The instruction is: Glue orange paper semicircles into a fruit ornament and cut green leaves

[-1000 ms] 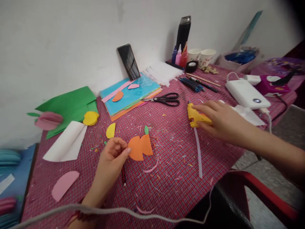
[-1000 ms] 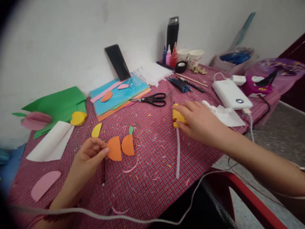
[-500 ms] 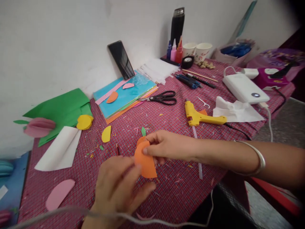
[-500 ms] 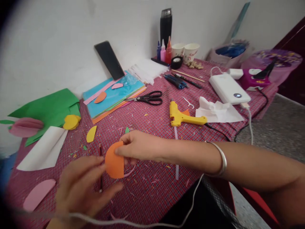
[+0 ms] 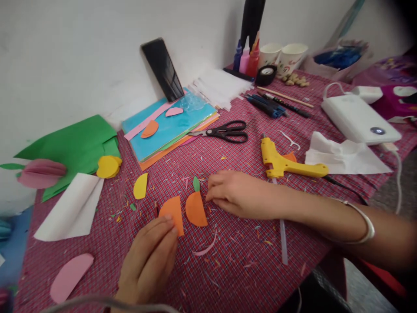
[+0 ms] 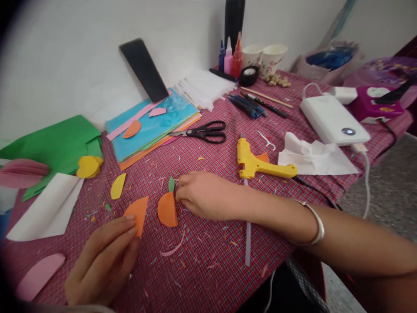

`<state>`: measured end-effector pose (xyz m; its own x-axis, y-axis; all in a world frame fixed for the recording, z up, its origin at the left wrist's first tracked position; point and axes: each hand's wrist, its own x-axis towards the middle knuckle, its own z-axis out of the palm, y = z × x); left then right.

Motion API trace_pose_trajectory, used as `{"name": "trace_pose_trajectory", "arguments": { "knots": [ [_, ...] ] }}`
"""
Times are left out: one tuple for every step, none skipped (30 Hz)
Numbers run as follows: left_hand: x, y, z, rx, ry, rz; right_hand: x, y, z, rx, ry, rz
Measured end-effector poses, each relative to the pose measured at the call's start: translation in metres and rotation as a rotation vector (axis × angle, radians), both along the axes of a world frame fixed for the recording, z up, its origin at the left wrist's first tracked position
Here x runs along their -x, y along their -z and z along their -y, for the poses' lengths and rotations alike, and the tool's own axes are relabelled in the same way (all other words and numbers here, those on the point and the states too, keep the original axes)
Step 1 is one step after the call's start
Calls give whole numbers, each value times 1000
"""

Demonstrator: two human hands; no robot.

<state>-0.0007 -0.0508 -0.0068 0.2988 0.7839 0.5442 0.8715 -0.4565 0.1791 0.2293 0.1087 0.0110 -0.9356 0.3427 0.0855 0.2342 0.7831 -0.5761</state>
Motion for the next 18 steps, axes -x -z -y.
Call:
{"name": "trace_pose_trajectory", "arguments": {
  "knots": [
    [-2,-1,-1,28,7,8,0,3,1,-30,-20,18],
    [-4,-2,-1,64,20,8,0,5,2,-56,-34,35],
    [-6,-3,-1,83,39,3,0,7,3,-76,-37,49],
    [-6,-4,-1,97,60,-11,1,9,3,-89,-33,61],
    [-6,-4,-1,103,83,-31,1,11,4,-95,-25,67],
    [-6,-4,-1,102,108,-55,1,13,4,-98,-16,67],
    [-6,-3,-1,102,131,-74,1,15,4,-100,-13,64],
    [-5,-1,-2,102,149,-82,1,16,4,-101,-11,59],
    [-5,1,-2,106,163,-86,1,18,4,-101,-10,50],
    [-4,3,-3,114,172,-89,1,19,3,-101,-12,43],
    [-4,5,-4,121,180,-91,1,19,3,-102,-12,41],
    [-4,7,-4,135,183,-89,1,19,3,-102,-10,46],
    [-3,8,-5,154,186,-82,1,19,3,-102,-7,54],
    [-3,9,-5,170,191,-67,1,19,3,-101,-8,60],
    [-3,10,-6,182,196,-46,1,19,3,-100,-9,63],
    [-2,11,-6,191,201,-26,1,18,3,-101,-11,63],
    [-2,11,-7,193,204,-10,1,18,3,-102,-11,60],
    [-2,10,-8,195,204,-3,1,18,3,-106,-11,56]
  ]
}}
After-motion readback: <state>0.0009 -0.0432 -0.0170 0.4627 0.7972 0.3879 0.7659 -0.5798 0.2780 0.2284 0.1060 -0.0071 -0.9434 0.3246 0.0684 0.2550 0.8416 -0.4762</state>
